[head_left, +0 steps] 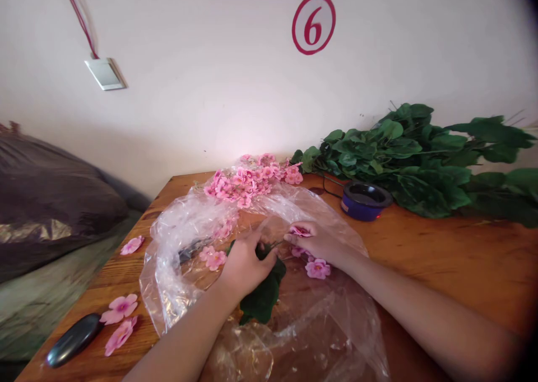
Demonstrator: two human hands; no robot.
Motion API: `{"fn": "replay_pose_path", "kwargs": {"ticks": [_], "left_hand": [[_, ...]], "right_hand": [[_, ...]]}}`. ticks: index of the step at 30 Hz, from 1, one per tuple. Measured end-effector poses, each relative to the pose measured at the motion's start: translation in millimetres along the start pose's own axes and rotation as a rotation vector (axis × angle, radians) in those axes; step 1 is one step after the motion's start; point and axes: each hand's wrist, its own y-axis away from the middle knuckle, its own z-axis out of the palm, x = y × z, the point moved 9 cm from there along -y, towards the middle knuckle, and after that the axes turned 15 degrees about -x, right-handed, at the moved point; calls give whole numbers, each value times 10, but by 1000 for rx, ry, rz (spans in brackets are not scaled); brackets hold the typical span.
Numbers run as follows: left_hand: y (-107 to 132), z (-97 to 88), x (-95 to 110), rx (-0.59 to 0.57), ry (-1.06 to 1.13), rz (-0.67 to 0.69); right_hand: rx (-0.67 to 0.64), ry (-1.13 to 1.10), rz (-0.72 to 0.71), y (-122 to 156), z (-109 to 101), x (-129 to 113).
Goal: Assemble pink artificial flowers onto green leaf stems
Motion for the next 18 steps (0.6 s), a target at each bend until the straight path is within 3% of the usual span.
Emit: {"fn": "replay_pose_path", "kwargs": {"ticks": [3, 6, 10, 18], "left_hand": [[35, -36, 95, 76, -65, 113], [56, -15, 170, 65, -111, 190], [51, 22, 214, 4, -153, 194], [44, 48, 200, -7, -153, 174]], "right_hand": [[-17, -49, -2, -2, 8, 25], [-34, -87, -7, -10, 25, 66], [-38, -153, -27, -18, 40, 85], [-34, -153, -8, 24, 32, 42]]}}
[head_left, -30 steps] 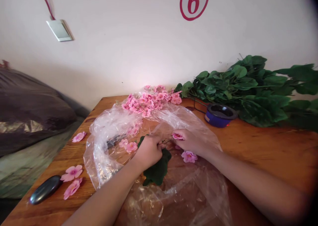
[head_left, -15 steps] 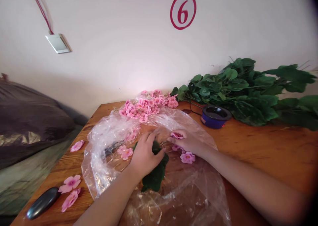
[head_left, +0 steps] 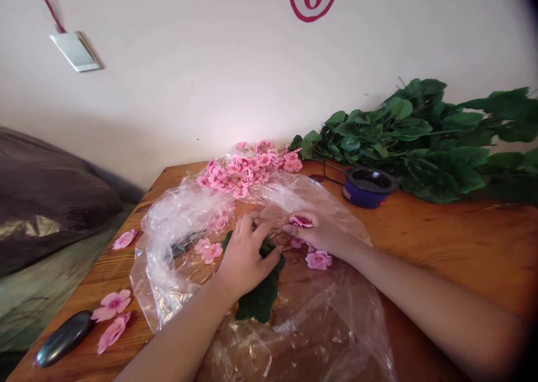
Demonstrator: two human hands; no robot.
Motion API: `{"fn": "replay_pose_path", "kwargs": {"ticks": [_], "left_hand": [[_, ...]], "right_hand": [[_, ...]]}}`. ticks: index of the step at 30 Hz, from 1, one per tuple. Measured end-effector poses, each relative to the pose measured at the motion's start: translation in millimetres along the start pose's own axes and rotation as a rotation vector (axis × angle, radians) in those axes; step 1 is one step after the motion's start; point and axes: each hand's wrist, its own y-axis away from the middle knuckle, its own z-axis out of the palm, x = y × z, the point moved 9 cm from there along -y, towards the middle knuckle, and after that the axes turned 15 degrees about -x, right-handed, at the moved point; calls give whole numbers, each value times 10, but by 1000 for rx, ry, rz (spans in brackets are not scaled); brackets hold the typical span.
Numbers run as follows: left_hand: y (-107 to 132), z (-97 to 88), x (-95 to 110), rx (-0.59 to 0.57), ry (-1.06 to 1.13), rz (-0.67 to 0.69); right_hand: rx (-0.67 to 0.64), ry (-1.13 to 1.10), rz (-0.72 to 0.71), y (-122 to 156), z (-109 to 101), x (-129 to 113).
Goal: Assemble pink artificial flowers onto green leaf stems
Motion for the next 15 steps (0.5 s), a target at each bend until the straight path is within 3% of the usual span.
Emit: {"fn": "replay_pose_path", "kwargs": {"ticks": [15], "left_hand": [[-14, 29, -9, -27, 26, 3]], "right_hand": [[-5, -30, -10, 12, 7, -18]]}}
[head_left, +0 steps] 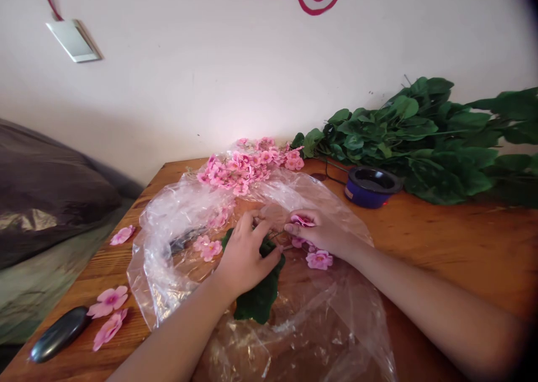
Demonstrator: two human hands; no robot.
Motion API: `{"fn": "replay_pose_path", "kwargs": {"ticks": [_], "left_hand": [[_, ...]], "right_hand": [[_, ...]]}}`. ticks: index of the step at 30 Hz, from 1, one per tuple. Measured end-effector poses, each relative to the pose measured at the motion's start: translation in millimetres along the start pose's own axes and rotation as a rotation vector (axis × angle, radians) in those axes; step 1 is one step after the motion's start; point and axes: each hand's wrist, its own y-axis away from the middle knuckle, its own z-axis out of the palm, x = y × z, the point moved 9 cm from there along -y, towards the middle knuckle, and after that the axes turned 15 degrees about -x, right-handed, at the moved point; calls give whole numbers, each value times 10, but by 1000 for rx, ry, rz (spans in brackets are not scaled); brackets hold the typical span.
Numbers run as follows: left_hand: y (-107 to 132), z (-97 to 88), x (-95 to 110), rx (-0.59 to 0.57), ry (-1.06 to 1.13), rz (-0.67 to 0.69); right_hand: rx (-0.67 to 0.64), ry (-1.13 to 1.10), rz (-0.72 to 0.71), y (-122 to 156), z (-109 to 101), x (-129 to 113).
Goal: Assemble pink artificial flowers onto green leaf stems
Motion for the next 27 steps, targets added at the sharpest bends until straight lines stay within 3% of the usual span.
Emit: {"fn": "replay_pose_path", "kwargs": {"ticks": [7, 27], "left_hand": [[8, -3, -8, 4, 34, 4], [1, -34, -3, 49, 127, 48]], "right_hand": [[-1, -36, 62, 32, 16, 10], [-27, -38, 40, 23, 23, 10]]}}
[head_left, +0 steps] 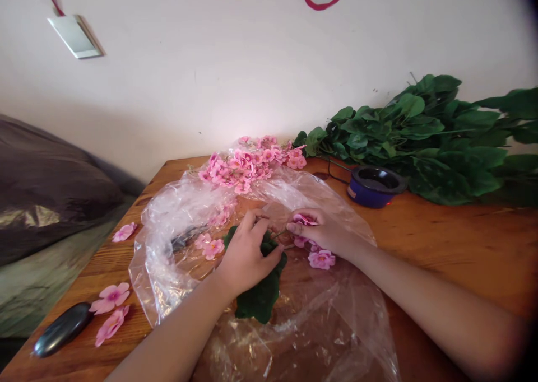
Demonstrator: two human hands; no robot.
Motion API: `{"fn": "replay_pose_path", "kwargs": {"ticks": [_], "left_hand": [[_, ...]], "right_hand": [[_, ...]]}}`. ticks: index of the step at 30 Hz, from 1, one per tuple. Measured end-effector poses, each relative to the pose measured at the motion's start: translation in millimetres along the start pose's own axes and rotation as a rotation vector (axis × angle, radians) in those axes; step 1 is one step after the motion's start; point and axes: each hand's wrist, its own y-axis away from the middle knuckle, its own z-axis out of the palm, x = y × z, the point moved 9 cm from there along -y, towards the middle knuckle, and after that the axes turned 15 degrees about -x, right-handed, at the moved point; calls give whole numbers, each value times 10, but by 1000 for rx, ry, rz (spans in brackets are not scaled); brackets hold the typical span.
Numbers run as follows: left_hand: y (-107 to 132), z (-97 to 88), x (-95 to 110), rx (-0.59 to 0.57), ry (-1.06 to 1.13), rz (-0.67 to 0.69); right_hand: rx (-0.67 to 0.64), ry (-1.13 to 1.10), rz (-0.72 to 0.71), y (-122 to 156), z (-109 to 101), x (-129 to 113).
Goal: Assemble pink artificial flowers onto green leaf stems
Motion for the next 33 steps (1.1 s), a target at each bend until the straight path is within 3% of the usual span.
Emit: {"fn": "replay_pose_path", "kwargs": {"ticks": [18, 25, 33], "left_hand": [[9, -1, -72, 9, 27, -76], [-7, 41, -64, -51, 51, -61], [-9, 30, -96, -9, 127, -33]], "right_hand": [[13, 11, 26, -2, -23, 47], [15, -11, 15, 5, -8, 11], [5, -26, -9, 16, 3, -3]]}}
